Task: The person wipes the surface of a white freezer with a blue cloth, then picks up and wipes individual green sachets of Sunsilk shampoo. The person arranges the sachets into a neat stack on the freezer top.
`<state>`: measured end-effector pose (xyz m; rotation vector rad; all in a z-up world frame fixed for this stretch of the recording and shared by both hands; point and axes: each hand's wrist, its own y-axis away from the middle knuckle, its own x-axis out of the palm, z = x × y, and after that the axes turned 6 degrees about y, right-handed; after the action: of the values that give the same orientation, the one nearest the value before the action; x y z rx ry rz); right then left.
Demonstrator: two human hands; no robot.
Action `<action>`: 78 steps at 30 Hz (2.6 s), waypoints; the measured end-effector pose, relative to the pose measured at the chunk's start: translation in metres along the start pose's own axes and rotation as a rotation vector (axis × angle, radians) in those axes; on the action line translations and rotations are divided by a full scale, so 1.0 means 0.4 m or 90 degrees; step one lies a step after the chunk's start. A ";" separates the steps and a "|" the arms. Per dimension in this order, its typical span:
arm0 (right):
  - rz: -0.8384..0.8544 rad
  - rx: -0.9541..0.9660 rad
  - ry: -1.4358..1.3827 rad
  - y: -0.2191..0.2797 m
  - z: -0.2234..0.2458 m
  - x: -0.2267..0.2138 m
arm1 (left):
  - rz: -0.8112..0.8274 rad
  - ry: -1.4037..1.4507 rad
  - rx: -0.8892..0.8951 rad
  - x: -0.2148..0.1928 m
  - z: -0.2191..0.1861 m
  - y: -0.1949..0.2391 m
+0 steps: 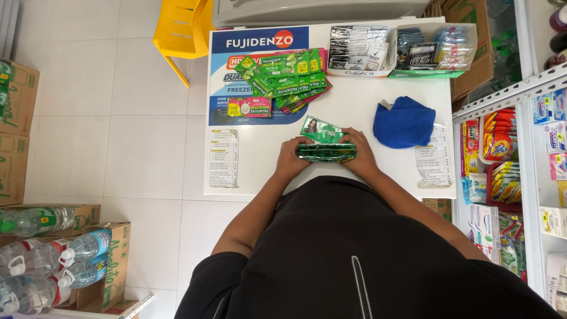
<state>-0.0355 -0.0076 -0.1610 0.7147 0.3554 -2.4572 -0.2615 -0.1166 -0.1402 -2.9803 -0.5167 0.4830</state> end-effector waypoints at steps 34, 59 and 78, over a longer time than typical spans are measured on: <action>0.039 0.172 0.042 -0.104 -0.119 -0.036 | -0.057 -0.055 0.104 0.022 0.051 0.012; 0.323 0.161 0.052 -0.157 0.189 -0.102 | -0.071 -0.030 0.042 0.029 0.067 0.014; 0.246 0.103 -0.271 -0.063 -0.004 -0.108 | -0.099 -0.059 0.054 0.043 0.125 0.016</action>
<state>-0.0191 0.0323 -0.1359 0.2721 -0.1362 -2.2007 -0.2600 -0.1154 -0.1935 -2.8206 -0.7101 0.6142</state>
